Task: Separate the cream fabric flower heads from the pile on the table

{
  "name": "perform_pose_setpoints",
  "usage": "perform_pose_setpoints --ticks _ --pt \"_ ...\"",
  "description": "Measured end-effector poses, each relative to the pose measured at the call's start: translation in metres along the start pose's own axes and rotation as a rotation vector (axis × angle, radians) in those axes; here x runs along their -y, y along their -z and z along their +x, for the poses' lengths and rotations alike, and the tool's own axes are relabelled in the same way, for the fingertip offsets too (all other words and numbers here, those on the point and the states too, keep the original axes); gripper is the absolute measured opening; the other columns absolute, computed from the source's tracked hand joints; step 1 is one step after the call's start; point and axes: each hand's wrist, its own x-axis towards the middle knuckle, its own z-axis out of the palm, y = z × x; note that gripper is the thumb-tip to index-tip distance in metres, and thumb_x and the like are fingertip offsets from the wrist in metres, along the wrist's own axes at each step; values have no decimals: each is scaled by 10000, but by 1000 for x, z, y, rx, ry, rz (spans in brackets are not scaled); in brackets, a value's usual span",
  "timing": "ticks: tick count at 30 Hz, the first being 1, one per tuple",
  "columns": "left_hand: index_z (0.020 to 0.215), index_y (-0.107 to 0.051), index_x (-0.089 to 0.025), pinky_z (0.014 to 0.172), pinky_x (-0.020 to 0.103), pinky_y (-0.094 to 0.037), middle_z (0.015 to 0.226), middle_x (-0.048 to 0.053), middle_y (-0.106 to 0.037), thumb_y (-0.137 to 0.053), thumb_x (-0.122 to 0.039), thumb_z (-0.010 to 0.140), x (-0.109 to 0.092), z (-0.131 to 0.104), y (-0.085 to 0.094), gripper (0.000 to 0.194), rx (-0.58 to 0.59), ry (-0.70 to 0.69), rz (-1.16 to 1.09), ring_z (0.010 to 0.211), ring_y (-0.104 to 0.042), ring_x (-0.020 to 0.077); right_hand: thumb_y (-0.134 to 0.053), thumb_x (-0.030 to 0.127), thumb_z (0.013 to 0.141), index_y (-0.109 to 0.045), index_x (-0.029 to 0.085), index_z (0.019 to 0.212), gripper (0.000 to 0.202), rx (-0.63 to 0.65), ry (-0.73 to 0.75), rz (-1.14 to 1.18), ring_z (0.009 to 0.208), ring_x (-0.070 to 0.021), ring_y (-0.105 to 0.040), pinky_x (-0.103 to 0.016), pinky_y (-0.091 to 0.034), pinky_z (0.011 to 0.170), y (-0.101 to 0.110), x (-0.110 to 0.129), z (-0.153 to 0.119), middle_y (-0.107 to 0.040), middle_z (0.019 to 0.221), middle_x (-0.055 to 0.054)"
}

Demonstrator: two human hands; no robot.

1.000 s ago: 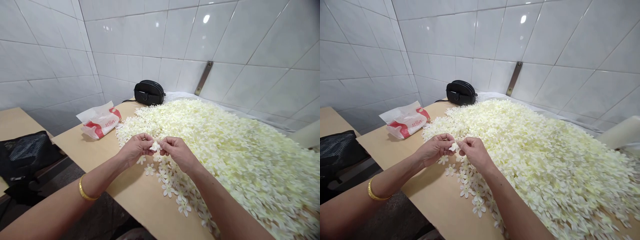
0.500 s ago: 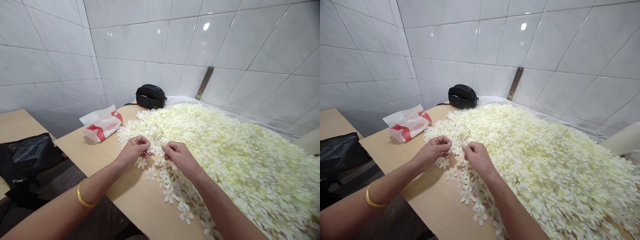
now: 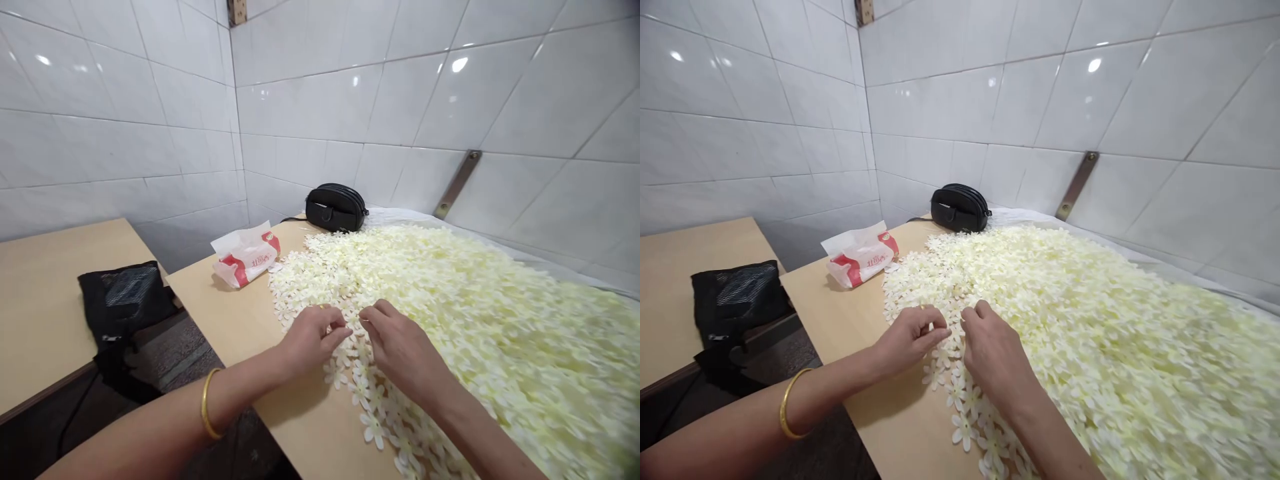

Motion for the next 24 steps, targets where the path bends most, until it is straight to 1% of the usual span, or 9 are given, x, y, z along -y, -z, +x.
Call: perform_pose_setpoints --ticks 3,4,7,9,11,13,17,20,24 --pt "797 -592 -173 718 275 -412 881 43 -567 -495 -230 807 13 6 24 113 -150 -118 450 809 -510 169 -360 148 859 -570 173 901 216 -62 59 37 719 -151 -484 -265 -353 634 -1 2 13 -523 852 -56" --pt "858 -593 -170 760 302 -417 957 64 -560 -489 -227 813 19 9 33 127 -185 -117 531 880 -503 192 -363 166 863 -571 177 950 225 -78 89 44 779 -168 -485 -277 -360 674 -3 4 19 -531 891 -65" --pt "1017 -568 -160 839 387 -406 1068 107 -523 -492 -224 814 40 17 52 226 -210 -94 599 1003 -454 248 -417 260 857 -519 228 1124 288 -95 185 17 977 -229 -432 -350 -338 803 -14 12 38 -516 1086 -81" --pt "1060 -557 -162 857 422 -397 1083 120 -513 -518 -222 798 51 22 57 272 -192 -101 634 1039 -425 274 -478 303 823 -486 271 1171 350 -63 225 -31 1045 -261 -385 -399 -308 842 -21 17 48 -487 1168 -74" --pt "1022 -580 -159 853 434 -396 1066 127 -516 -537 -207 781 57 26 57 250 -174 -110 661 1044 -414 290 -505 261 797 -535 275 1093 297 6 251 -82 1024 -256 -388 -402 -301 833 -27 19 52 -519 1110 -65" --pt "927 -608 -154 837 423 -402 1029 124 -526 -528 -178 775 61 28 57 174 -170 -119 673 1019 -425 285 -479 161 785 -590 241 933 202 72 272 -116 946 -223 -416 -366 -310 795 -29 19 51 -557 966 -53" --pt "768 -597 -162 772 357 -418 922 88 -548 -455 -129 790 63 29 57 147 -173 -137 652 920 -462 232 -450 54 743 -572 190 767 184 111 305 -148 870 -195 -423 -331 -309 746 -26 11 40 -554 826 -43" --pt "710 -555 -166 715 321 -417 840 68 -543 -405 -119 805 61 26 59 183 -174 -145 623 835 -469 201 -458 57 741 -544 180 720 151 143 334 -138 855 -190 -425 -328 -311 733 -21 6 32 -546 804 -41" --pt "709 -513 -167 699 296 -410 816 60 -535 -387 -115 812 54 21 59 171 -156 -180 580 806 -467 183 -465 125 785 -534 188 714 117 139 344 -41 873 -187 -426 -331 -322 745 -13 3 28 -533 883 -40"
